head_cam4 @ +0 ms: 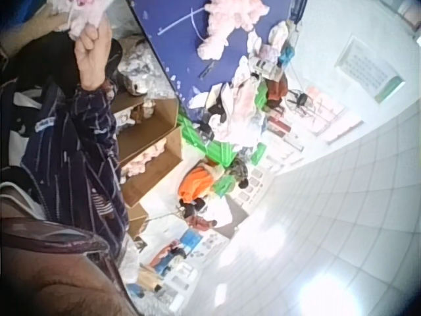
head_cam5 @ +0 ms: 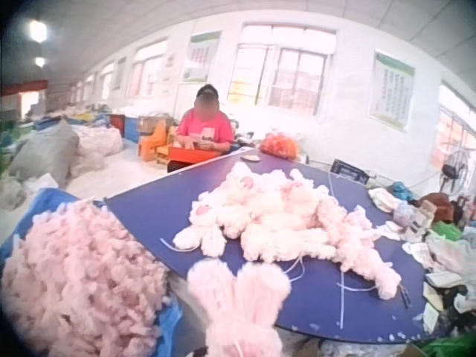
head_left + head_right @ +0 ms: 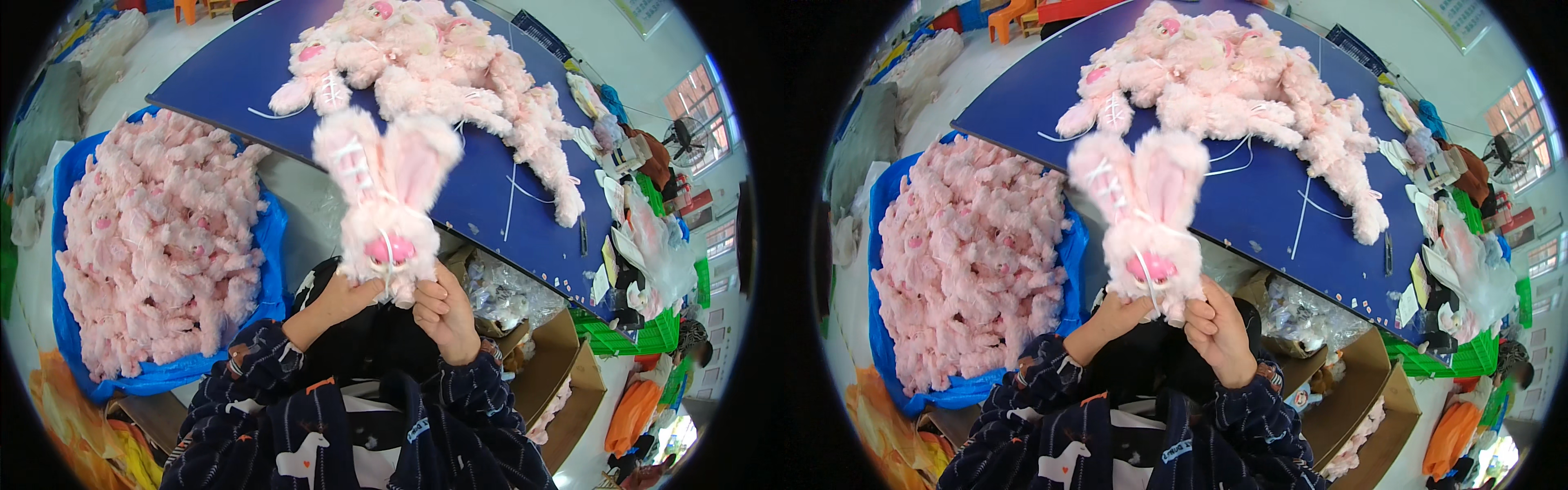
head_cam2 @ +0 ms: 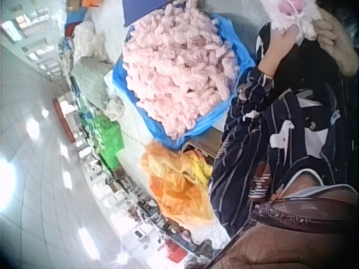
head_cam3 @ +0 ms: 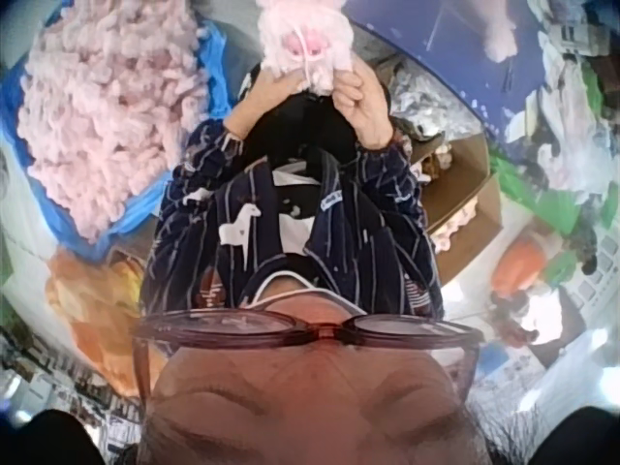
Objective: The person assembles pink stuffed bunny toys by hand at a blue table. They pick up each bunny, adjust the ears and body, and place the finished items into a cardboard box. Another worker is visible in the background performing similar tasks.
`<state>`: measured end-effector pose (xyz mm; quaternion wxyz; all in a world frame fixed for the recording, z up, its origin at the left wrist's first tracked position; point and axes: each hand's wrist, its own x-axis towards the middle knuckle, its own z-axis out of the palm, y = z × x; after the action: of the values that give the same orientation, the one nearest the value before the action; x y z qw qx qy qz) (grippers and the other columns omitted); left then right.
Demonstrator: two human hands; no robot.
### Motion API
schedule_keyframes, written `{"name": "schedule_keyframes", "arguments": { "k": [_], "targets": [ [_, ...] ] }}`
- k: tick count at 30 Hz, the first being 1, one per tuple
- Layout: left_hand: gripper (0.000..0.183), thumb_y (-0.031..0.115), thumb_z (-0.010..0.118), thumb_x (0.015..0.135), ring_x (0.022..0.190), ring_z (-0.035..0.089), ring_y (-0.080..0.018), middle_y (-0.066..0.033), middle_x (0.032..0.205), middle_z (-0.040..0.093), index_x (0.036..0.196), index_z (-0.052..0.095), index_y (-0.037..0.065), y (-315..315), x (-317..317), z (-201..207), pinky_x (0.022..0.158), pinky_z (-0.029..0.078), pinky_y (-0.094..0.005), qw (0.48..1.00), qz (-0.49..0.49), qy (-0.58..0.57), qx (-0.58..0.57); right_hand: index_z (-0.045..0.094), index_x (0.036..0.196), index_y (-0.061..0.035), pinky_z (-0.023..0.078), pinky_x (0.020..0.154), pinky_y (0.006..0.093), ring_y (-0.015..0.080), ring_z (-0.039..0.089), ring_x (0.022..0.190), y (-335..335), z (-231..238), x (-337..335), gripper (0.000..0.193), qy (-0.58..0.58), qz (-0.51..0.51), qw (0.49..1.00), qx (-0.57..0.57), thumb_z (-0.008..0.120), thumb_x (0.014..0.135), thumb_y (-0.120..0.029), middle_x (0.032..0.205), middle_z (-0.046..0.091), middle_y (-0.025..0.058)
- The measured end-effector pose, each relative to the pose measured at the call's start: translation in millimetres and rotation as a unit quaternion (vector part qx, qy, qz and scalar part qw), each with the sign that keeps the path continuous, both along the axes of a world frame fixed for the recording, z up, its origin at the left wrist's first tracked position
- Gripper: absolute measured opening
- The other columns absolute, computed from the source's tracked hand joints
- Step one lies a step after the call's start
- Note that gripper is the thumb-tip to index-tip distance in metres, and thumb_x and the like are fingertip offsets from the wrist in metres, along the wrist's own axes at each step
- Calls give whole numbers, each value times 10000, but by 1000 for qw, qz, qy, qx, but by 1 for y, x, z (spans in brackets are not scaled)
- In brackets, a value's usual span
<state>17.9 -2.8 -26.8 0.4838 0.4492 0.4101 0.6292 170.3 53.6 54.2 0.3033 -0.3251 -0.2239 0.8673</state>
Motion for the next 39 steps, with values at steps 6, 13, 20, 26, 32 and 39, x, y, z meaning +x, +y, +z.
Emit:
{"name": "schedule_keyframes", "arguments": {
  "k": [6,13,20,26,32,39],
  "targets": [
    [380,139,578,837,931,552,-128,-51,1050,567,1176,460,14,16,-6,24,776,455,-263,956,-58,-236,-165,525,1142,-88,449,500,271,177,534,540,-3,16,15,339,-333,5,608,721,572,807,-82,745,571,82],
    [391,113,550,847,970,552,-166,-92,1108,545,1207,439,8,27,-4,19,815,458,-294,968,-50,-224,-98,531,1104,-95,465,537,294,210,573,670,5,-2,16,375,-399,106,397,820,600,737,-64,845,519,63],
    [340,102,583,826,933,567,-162,-78,1056,573,1141,497,3,38,9,23,783,468,-288,944,-44,-315,-93,559,832,-71,437,469,294,215,558,554,7,-12,12,189,-438,-26,433,787,670,694,-138,689,516,49],
    [320,98,571,830,890,584,-164,-89,1031,581,1124,498,-5,41,18,20,745,487,-283,948,-40,-302,-97,479,640,-24,397,419,308,264,498,422,9,-30,8,260,-481,-61,663,571,646,759,-184,509,495,97],
    [311,97,578,822,869,583,-162,-84,1017,584,1107,510,-10,41,16,5,733,480,-279,962,2,-244,-126,573,805,-43,430,453,298,243,551,507,-7,-8,14,170,-467,-39,551,691,658,745,-177,648,572,103],
    [281,92,539,830,865,586,-170,-84,991,594,1097,528,3,37,19,21,741,477,-286,938,-16,-322,-128,551,1034,-36,502,556,265,214,603,685,-3,-18,4,303,-346,19,417,840,627,748,-99,966,555,85]
  ]
}}
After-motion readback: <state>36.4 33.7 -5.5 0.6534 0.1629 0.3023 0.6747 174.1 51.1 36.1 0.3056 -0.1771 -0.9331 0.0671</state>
